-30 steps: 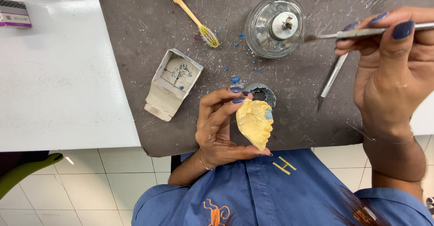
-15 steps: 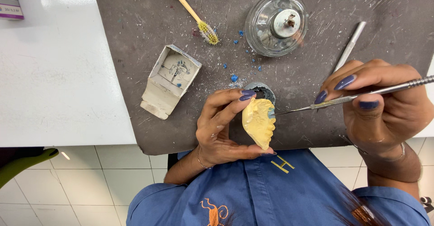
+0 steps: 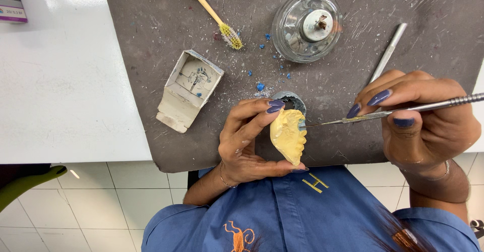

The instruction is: The person holds a yellow dental impression with a blue wax pattern in one hand and a metal wax carving instrument in the other. They repeatedly dip the instrument tip into a heated wax pot on the bench and apply and shape wax onto the teeth area of the denture pattern, turning the model to reach different sides.

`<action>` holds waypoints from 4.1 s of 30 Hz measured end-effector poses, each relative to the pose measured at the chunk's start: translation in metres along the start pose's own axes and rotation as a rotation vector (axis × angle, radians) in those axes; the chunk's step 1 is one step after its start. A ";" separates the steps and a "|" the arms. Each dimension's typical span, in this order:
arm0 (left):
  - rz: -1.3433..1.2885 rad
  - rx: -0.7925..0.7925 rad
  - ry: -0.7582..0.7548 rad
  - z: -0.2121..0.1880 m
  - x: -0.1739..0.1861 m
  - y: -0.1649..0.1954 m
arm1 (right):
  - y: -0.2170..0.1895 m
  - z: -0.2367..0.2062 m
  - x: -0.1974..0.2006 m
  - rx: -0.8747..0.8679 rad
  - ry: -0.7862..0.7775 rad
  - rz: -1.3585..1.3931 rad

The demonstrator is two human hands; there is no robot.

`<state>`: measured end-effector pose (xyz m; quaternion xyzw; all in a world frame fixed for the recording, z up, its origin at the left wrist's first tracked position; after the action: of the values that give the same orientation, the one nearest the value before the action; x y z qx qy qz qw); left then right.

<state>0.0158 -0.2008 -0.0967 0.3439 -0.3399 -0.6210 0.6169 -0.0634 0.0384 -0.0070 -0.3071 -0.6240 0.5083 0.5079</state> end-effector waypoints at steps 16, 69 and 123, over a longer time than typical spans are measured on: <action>0.009 -0.034 -0.006 -0.002 -0.003 -0.001 | 0.003 -0.005 0.003 0.023 0.015 0.006; -0.048 -0.016 0.026 -0.002 -0.008 -0.008 | 0.015 -0.004 0.010 0.104 0.017 -0.037; 0.139 -0.215 0.067 0.009 -0.024 0.013 | 0.064 0.000 0.034 -0.175 0.291 0.454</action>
<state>0.0153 -0.1770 -0.0803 0.2717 -0.2735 -0.5980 0.7027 -0.0817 0.0882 -0.0569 -0.5513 -0.5013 0.5039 0.4368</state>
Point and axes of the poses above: each hand's wrist, its own z-axis towards the middle knuckle, its own x-axis out of the back of the hand, y = z × x, the point moved 2 cm from there along z, towards the middle knuckle, and after that the axes turned 12 degrees about -x, right-handed, at the moved point
